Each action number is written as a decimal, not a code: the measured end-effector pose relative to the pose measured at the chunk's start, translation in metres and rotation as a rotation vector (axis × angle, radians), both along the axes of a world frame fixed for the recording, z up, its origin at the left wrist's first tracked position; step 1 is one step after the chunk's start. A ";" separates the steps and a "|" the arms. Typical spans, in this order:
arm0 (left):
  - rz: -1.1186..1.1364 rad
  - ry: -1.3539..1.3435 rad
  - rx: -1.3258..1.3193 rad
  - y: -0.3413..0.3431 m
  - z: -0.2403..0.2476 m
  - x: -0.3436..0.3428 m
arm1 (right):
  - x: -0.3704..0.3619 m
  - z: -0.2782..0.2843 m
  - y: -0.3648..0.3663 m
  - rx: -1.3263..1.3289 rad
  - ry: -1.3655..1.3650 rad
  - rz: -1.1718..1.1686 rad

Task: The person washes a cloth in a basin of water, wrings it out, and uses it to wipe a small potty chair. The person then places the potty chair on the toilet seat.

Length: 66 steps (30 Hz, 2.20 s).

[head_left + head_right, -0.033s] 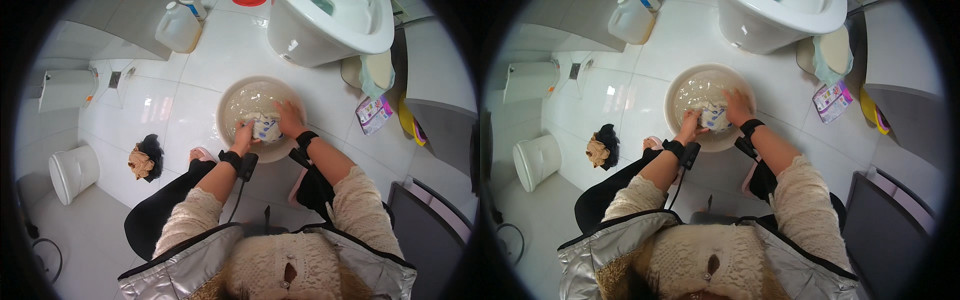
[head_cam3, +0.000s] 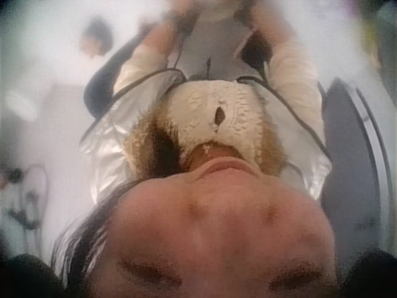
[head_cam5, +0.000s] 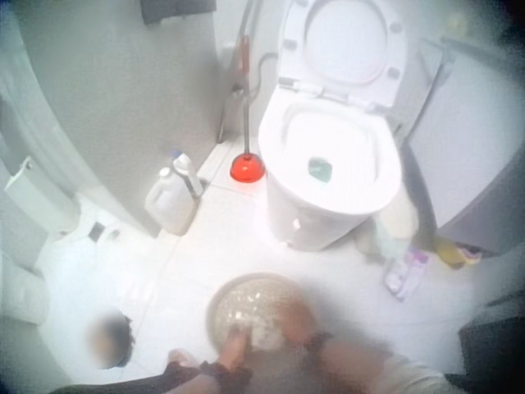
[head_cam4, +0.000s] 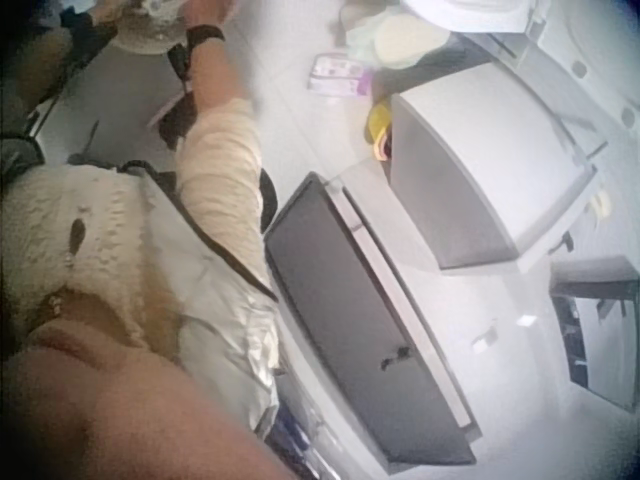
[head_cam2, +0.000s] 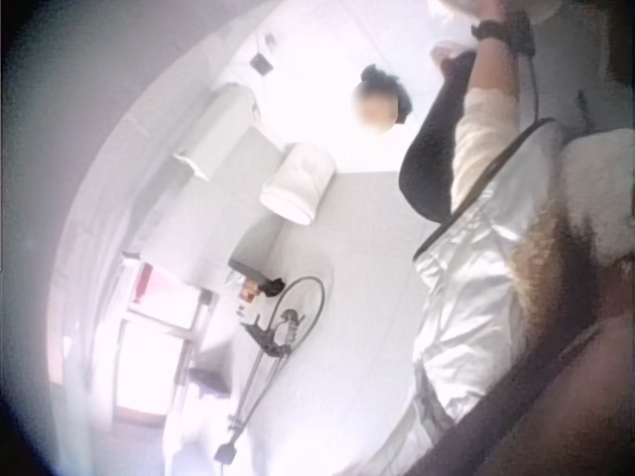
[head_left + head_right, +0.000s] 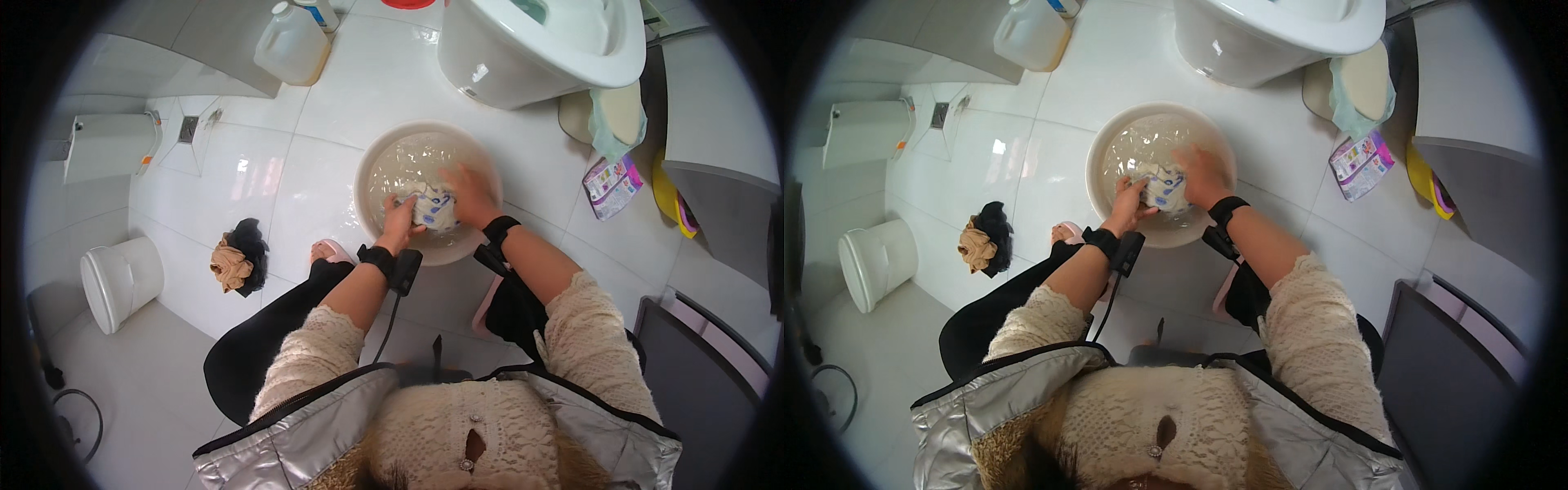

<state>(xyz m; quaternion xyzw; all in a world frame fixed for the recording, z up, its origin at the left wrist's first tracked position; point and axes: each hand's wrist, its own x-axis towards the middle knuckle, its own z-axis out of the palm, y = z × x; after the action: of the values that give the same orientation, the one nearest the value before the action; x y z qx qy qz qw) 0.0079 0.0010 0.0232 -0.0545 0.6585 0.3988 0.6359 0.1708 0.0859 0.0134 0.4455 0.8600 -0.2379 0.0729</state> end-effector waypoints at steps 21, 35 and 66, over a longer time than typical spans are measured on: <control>0.153 -0.428 0.102 0.000 -0.033 -0.010 | -0.058 0.061 -0.027 -1.110 0.618 -0.706; 0.109 -0.250 0.052 0.001 -0.034 0.008 | -0.044 0.025 -0.010 -0.606 0.760 -0.685; -0.481 0.714 0.168 -0.015 -0.085 -0.021 | -0.035 0.057 0.007 -1.117 0.495 -0.582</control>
<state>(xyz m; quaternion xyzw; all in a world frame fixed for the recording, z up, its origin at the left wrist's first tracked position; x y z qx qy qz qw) -0.0129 -0.0136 -0.0618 0.2937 0.7962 0.2856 0.4453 0.1357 0.0930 0.0699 0.4868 0.4440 -0.7518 0.0262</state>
